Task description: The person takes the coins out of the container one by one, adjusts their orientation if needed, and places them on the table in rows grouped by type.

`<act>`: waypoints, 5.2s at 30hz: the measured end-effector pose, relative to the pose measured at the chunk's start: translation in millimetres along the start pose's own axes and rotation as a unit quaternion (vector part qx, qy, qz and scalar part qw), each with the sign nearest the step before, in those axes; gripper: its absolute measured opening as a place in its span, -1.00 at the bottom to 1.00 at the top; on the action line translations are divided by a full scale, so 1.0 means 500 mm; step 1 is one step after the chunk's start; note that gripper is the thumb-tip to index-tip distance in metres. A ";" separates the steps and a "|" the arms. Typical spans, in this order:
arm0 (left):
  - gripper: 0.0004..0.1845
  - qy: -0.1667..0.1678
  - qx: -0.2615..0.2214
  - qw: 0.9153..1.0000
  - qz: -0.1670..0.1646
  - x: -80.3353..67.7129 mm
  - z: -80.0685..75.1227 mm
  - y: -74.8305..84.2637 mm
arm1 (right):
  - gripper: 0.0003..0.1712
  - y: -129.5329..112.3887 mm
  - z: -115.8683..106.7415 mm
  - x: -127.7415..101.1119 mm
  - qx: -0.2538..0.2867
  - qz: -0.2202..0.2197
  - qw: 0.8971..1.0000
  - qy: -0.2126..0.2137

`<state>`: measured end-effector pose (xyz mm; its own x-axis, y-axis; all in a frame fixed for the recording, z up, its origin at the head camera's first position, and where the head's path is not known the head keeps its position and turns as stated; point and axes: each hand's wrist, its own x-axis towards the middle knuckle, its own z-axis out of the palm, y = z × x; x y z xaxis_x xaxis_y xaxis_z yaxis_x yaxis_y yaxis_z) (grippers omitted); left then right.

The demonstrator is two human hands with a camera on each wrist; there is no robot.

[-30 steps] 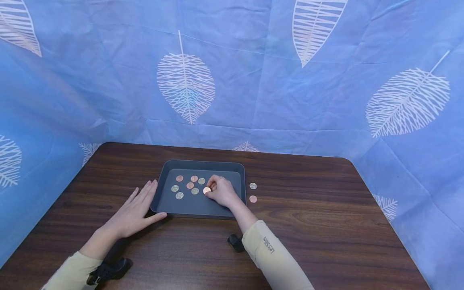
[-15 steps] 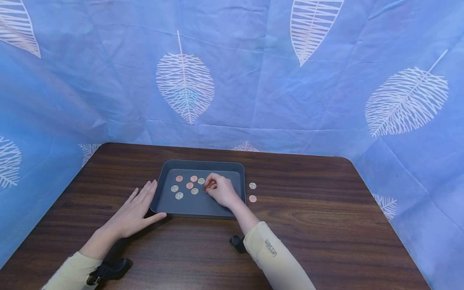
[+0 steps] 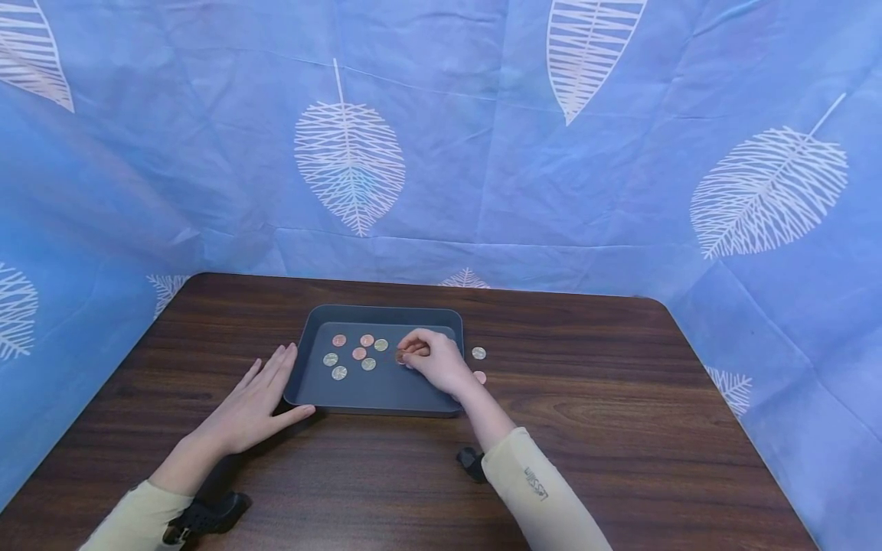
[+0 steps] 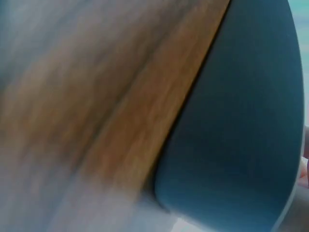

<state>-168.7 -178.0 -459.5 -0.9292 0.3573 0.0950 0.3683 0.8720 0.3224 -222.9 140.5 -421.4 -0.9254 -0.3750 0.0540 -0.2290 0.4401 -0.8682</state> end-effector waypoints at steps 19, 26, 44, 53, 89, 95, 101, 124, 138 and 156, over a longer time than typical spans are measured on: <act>0.16 -0.005 -0.003 1.000 0.001 0.002 -0.002 -0.002 | -0.69 0.030 -0.128 -0.061 0.062 0.068 0.994 0.060; 0.15 -0.008 -0.005 1.000 -0.001 0.002 -0.005 0.000 | -0.71 0.063 -0.157 -0.081 0.047 0.085 0.992 0.083; 0.16 -0.013 -0.004 1.000 -0.008 0.002 -0.004 -0.001 | -0.59 0.108 -0.199 -0.113 0.028 0.112 0.990 0.078; 0.19 -0.017 -0.005 1.000 -0.010 0.002 -0.002 -0.002 | -0.73 0.116 -0.205 -0.128 -0.009 0.132 0.991 0.034; 0.17 -0.014 -0.006 1.000 -0.006 0.001 -0.004 -0.001 | -0.87 0.124 -0.206 -0.128 -0.114 0.130 0.985 0.012; 0.16 -0.016 -0.006 1.000 -0.005 0.002 -0.003 -0.001 | -0.87 0.128 -0.205 -0.127 -0.115 0.132 0.984 0.016; 0.17 -0.019 -0.008 1.000 -0.009 0.001 -0.004 -0.001 | -0.86 0.129 -0.204 -0.127 -0.115 0.137 0.984 0.016; 0.17 -0.014 -0.009 1.000 -0.006 0.001 -0.001 -0.002 | -0.82 0.113 -0.201 -0.125 -0.107 0.112 0.988 0.028; 0.16 -0.013 -0.008 1.000 -0.006 0.001 -0.002 -0.002 | -0.78 0.066 -0.171 -0.096 -0.103 0.080 0.990 0.062; 0.15 -0.006 -0.007 1.000 -0.004 -0.001 -0.004 0.003 | -0.77 0.002 -0.097 -0.037 -0.038 0.054 0.998 0.023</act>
<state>-167.9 -177.5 -457.3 -0.9315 0.3546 0.0807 0.3603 0.8699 0.3367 -220.8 187.5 -399.4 -0.9584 -0.2851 -0.0145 -0.1474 0.5378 -0.8301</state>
